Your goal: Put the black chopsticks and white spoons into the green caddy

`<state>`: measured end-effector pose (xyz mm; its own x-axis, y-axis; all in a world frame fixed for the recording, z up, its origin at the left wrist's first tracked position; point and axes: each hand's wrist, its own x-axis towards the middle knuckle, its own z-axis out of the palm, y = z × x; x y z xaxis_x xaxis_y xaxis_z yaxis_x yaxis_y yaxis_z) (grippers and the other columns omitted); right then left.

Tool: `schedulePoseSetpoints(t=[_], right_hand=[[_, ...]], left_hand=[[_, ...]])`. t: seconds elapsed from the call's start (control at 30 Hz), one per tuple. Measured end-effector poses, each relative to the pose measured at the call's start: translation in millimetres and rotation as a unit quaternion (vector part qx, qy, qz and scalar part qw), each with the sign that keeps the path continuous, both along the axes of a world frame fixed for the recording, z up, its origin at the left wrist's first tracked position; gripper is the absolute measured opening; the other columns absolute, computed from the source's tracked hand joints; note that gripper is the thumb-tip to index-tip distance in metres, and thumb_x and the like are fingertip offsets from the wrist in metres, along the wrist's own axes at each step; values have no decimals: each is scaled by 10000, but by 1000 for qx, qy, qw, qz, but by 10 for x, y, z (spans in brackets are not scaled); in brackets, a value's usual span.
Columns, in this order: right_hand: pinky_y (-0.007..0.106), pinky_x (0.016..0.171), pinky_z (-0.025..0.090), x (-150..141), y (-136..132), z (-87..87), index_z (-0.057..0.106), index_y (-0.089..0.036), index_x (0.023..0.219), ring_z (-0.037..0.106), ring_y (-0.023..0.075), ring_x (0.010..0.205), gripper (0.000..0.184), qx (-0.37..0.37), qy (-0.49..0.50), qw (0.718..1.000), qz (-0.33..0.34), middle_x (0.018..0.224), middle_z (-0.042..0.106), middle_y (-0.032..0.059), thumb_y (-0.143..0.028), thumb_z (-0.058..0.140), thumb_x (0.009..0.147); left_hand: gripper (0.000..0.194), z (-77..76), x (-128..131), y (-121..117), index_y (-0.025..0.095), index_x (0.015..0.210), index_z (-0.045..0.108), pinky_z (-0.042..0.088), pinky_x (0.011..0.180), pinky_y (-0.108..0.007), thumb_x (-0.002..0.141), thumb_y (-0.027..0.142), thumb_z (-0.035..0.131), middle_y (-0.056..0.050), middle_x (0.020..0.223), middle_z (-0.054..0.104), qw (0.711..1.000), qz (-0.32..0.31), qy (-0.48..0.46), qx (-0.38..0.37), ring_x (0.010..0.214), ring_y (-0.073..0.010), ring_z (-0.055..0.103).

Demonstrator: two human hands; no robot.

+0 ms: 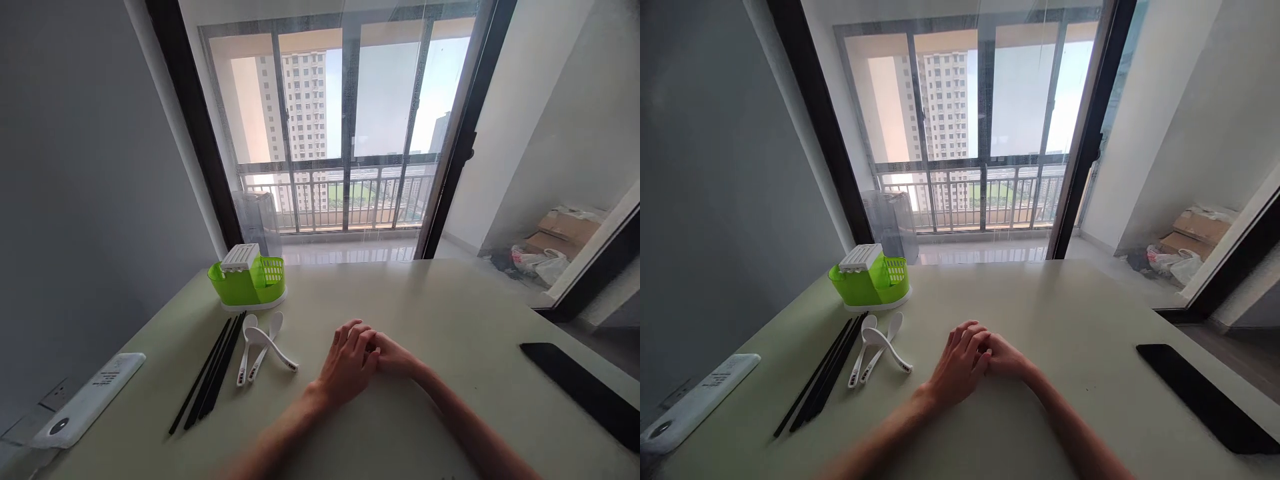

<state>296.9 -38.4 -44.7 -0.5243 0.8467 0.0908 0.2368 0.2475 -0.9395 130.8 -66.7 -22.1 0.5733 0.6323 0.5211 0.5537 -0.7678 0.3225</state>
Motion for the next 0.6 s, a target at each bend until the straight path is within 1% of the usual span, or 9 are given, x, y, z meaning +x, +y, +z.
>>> schedulePoseSetpoints(t=[0.1,0.17,0.23,0.3,0.37,0.43,0.47,0.53,0.6], right_hand=[[265,591,469,0,-2,7,641,-173,822,566,143,638,381,-11,14,1000,22,711,621,-4,-551,639,875],[262,574,469,-1,-2,17,645,-171,874,564,129,594,430,-28,22,999,28,712,634,-6,-599,611,893],[261,568,477,-3,-3,33,657,-167,909,571,124,583,456,-47,26,998,29,735,660,2,-621,627,880],[259,571,482,-2,-6,55,667,-165,912,576,121,589,471,-58,28,998,28,759,679,11,-633,649,860],[259,574,484,1,-15,79,671,-165,909,581,120,597,476,-61,32,997,27,772,682,12,-638,655,853],[259,574,482,6,-27,103,673,-166,907,585,121,602,473,-62,36,997,28,764,676,8,-636,658,851],[260,574,481,8,-33,113,674,-167,907,585,122,603,471,-62,37,997,28,758,672,5,-634,660,850],[262,577,482,9,-40,126,676,-170,909,588,124,605,469,-64,36,997,27,751,668,2,-635,662,847],[265,581,484,9,-38,125,680,-171,909,588,124,605,472,-67,36,997,25,758,673,2,-639,667,841]], left_hand=[[453,31,-249,-132,208,1436,461,325,1188,-454,1002,331,500,-115,1465,540,997,0,60,52,1457,-285,365],[475,86,-495,-202,223,1445,453,296,1192,-482,986,322,521,-117,1495,513,991,36,90,93,1452,-305,371],[455,183,-785,-244,233,1434,460,269,1197,-497,985,292,510,-117,1510,492,982,117,98,112,1461,-317,353],[421,308,-1097,-258,218,1407,465,275,1186,-501,993,296,474,-140,1482,493,965,219,72,129,1443,-321,366],[400,429,-1415,-257,192,1370,485,290,1173,-502,998,324,424,-165,1418,509,939,317,46,123,1395,-322,413],[452,514,-1723,-259,138,1349,498,319,1142,-512,982,382,400,-197,1356,519,902,418,26,110,1323,-340,457],[492,539,-1866,-266,121,1346,504,324,1131,-528,963,414,404,-208,1345,515,882,461,38,88,1315,-359,451],[578,559,-2119,-296,108,1374,494,320,1118,-554,919,457,425,-222,1354,494,847,525,83,32,1327,-391,418],[667,553,-2318,-344,110,1429,451,317,1108,-572,885,495,445,-226,1362,489,814,567,123,-28,1338,-414,396]])
